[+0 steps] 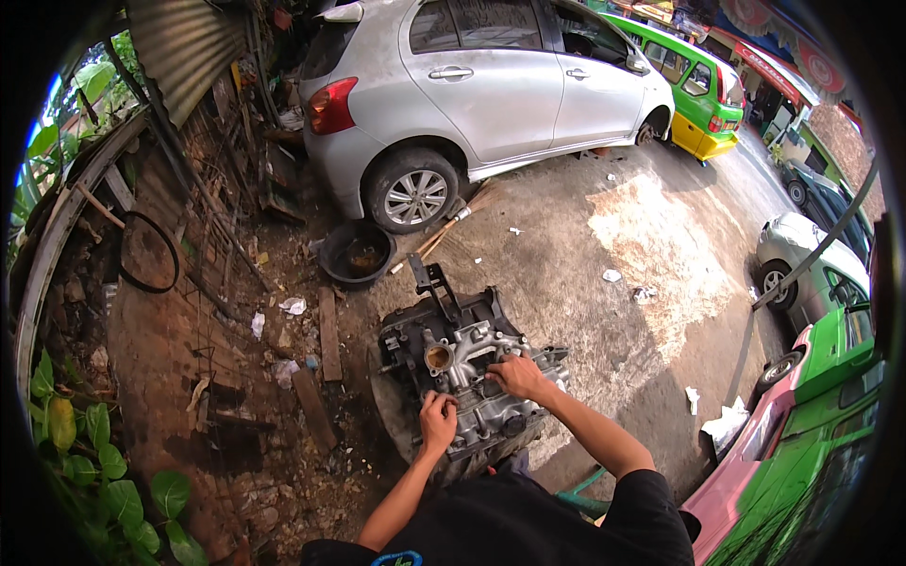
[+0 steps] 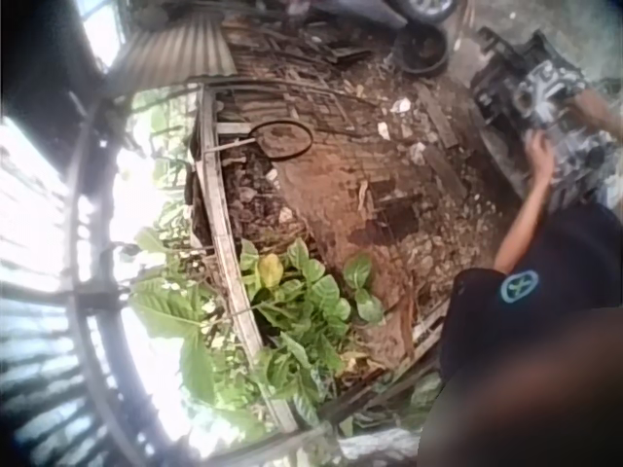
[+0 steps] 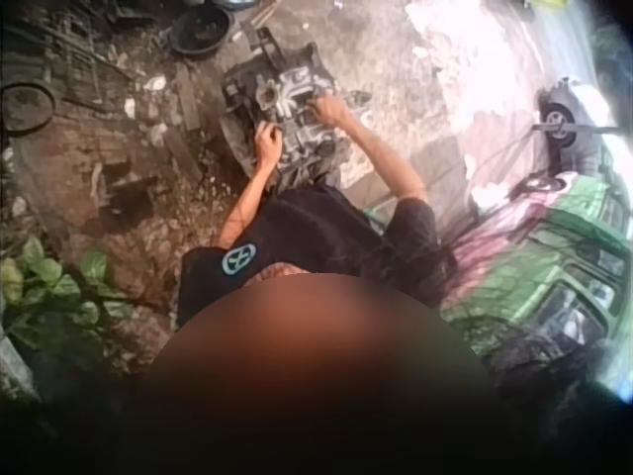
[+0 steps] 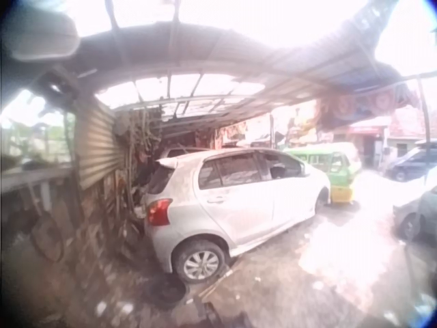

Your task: The person uses a wrench to loosen and remove bolts from a car engine block resting on a tire. They repeatedly reposition the engine and continue removing bolts from different sections.

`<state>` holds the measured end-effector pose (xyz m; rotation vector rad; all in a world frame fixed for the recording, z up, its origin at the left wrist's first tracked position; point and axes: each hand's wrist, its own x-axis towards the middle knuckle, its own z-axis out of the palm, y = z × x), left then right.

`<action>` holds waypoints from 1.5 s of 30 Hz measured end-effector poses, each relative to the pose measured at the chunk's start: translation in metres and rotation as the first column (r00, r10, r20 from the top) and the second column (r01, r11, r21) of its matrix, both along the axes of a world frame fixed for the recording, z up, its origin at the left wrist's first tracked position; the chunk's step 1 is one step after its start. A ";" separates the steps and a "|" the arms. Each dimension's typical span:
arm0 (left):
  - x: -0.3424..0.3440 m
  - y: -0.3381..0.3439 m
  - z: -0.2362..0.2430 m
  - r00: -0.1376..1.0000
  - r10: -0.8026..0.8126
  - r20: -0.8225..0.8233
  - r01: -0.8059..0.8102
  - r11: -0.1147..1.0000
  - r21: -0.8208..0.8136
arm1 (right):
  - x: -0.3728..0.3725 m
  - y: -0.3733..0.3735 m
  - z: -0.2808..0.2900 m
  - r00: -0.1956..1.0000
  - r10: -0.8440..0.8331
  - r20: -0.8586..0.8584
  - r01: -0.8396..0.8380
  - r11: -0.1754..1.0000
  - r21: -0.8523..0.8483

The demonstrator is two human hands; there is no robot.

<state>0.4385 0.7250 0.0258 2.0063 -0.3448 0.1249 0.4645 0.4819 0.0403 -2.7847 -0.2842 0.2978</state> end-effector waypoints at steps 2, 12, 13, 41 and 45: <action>0.000 0.000 -0.001 1.000 0.006 0.009 -0.006 1.000 0.006 | 0.000 0.002 -0.001 1.000 0.002 0.023 -0.002 1.000 0.008; -0.003 -0.002 0.002 0.999 0.041 0.007 -0.041 0.999 0.036 | 0.004 -0.002 -0.008 0.998 0.059 0.024 -0.061 0.990 0.130; -0.004 -0.003 0.003 0.997 0.066 -0.042 -0.065 0.997 0.036 | 0.007 -0.004 -0.009 0.996 0.086 0.024 -0.088 0.988 0.130; -0.099 -0.125 0.033 0.844 0.530 0.079 -0.535 0.843 0.062 | -0.019 -0.035 0.027 0.883 0.331 -0.333 0.127 0.515 0.848; -0.098 -0.131 0.036 0.835 0.545 0.072 -0.547 0.812 0.205 | -0.030 -0.031 0.031 0.859 0.328 -0.394 0.237 0.428 0.872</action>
